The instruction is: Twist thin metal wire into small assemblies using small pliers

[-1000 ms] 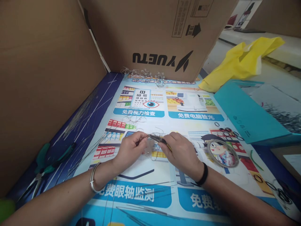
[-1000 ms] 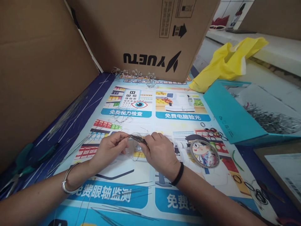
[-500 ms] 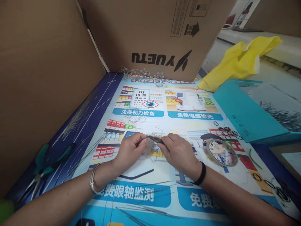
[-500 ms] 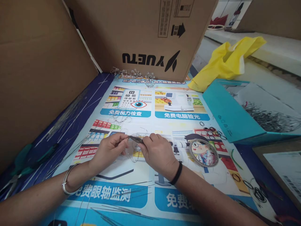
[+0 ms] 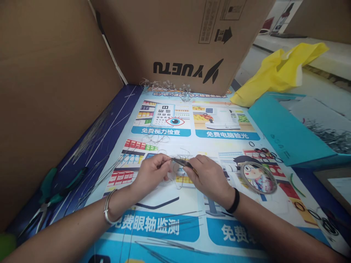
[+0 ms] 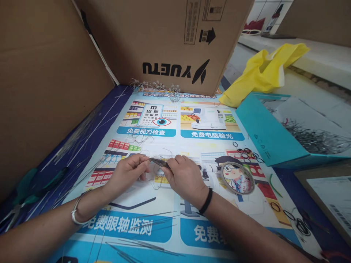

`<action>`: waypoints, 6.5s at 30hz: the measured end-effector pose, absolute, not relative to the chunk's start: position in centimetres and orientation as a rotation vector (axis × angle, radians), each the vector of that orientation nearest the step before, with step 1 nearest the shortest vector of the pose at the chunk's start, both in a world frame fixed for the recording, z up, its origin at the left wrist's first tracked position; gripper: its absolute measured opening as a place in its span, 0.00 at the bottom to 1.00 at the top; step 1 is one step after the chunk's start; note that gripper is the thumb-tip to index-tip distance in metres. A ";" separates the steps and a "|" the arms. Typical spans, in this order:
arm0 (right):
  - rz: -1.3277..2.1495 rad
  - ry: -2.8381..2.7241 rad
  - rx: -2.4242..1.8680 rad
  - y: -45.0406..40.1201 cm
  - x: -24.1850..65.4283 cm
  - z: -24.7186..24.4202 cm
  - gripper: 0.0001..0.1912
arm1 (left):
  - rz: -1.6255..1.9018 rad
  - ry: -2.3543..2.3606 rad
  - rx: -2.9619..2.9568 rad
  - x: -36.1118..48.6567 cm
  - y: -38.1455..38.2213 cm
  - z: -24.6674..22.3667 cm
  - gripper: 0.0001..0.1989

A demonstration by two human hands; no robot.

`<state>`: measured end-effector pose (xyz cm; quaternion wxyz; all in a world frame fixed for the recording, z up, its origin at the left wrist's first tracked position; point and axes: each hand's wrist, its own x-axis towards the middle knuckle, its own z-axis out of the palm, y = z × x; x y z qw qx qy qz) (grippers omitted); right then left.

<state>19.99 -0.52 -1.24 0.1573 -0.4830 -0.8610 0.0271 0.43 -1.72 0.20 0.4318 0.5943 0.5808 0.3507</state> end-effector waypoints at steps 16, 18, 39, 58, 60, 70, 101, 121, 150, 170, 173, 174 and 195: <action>0.315 -2.299 -1.411 0.6 20.9 -1.1 0.14 | 0.964 1.425 1.195 -0.1 -0.9 0.6 0.08; 0.278 -2.318 -1.419 0.6 20.9 -1.1 0.15 | 0.963 1.426 1.204 -0.1 -0.9 0.6 0.08; 0.464 -2.178 -1.302 0.8 21.2 -1.0 0.12 | 0.879 1.369 1.287 -0.4 -0.9 0.6 0.11; 1.117 -1.797 -1.189 -0.1 19.5 -0.2 0.08 | 0.853 1.200 1.301 0.1 -1.4 -0.1 0.11; 1.153 -1.768 -1.185 -0.2 19.5 -0.2 0.08 | 0.877 1.191 1.251 0.1 -1.3 -0.2 0.10; 1.665 -1.157 -0.938 0.1 19.7 -1.0 0.09 | 0.845 0.905 1.152 0.3 -1.3 -0.2 0.20; 1.499 -1.233 -0.990 0.2 19.7 -1.0 0.07 | 0.827 0.897 1.099 -0.7 -1.1 -0.3 0.13; 1.581 -1.213 -0.971 -0.3 19.5 -1.0 0.07 | 0.791 1.034 1.133 -0.3 -1.1 -0.2 0.09; 1.378 -1.618 -1.141 -0.1 20.1 -0.1 0.07 | 0.685 1.191 1.498 -0.4 -1.2 -1.0 0.05; 1.380 -1.678 -1.154 -0.3 19.9 0.2 0.08 | 0.700 1.232 1.449 -0.5 -1.1 -0.4 0.07; 1.399 -1.623 -1.136 -0.4 19.9 -0.1 0.08 | 0.658 1.208 1.502 -0.6 -1.1 -0.3 0.07; 1.410 -1.594 -1.131 -0.4 19.9 -0.1 0.08 | 0.643 1.193 1.499 -0.6 -1.1 -0.3 0.08; 1.145 -1.911 -1.136 -0.9 19.7 -0.1 0.09 | 0.815 1.083 1.095 0.4 -1.5 0.4 0.06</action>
